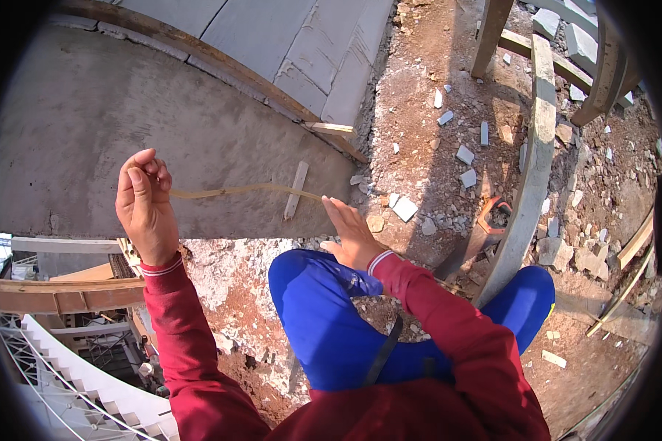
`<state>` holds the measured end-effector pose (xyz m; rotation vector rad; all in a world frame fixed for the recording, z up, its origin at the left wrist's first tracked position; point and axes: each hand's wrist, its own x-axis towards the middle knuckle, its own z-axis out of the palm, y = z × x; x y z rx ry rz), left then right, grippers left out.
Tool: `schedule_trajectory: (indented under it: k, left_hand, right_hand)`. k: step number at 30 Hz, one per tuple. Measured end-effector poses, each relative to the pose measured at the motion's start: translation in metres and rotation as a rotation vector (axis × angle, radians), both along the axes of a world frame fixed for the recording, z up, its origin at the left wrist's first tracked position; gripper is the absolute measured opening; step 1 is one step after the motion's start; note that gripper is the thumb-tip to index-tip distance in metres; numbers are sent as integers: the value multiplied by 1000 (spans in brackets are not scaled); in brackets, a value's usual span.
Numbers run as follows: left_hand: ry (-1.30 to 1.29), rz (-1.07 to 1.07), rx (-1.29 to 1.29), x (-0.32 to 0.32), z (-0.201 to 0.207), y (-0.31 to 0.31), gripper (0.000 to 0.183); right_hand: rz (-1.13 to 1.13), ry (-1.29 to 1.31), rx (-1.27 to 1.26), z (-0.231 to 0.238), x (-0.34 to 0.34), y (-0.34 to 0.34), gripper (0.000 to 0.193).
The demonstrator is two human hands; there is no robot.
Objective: The person walks across a construction site and uses a flexible measuring tape to measure the length of a curved concrete structure. They repeatedly adjust the tape along the curve to obtain measurements.
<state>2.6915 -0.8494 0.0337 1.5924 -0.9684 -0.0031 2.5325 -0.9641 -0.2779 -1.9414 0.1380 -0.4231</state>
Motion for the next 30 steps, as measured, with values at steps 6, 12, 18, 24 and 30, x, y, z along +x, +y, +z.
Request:
schedule_trajectory:
  k: [6,12,18,24,30]
  left_hand:
    - [46,-111,40,0,-20,-1,29]
    - [11,-134,11,16,-19,35,30]
    - [-524,420,241,27,0,74,32]
    - [-725,561,340,26,-3,85,31]
    - [-591,569,296,41,-7,81,31]
  right_hand:
    - [-295,75,46,-6,62,37,88]
    - [-63,173,9,-36,79,55,20]
    - [19,70,0,-81,67,95,14]
    - [-65,186,4,-123,49,92,23]
    - [-170,392,44,-136,-8,62,36]
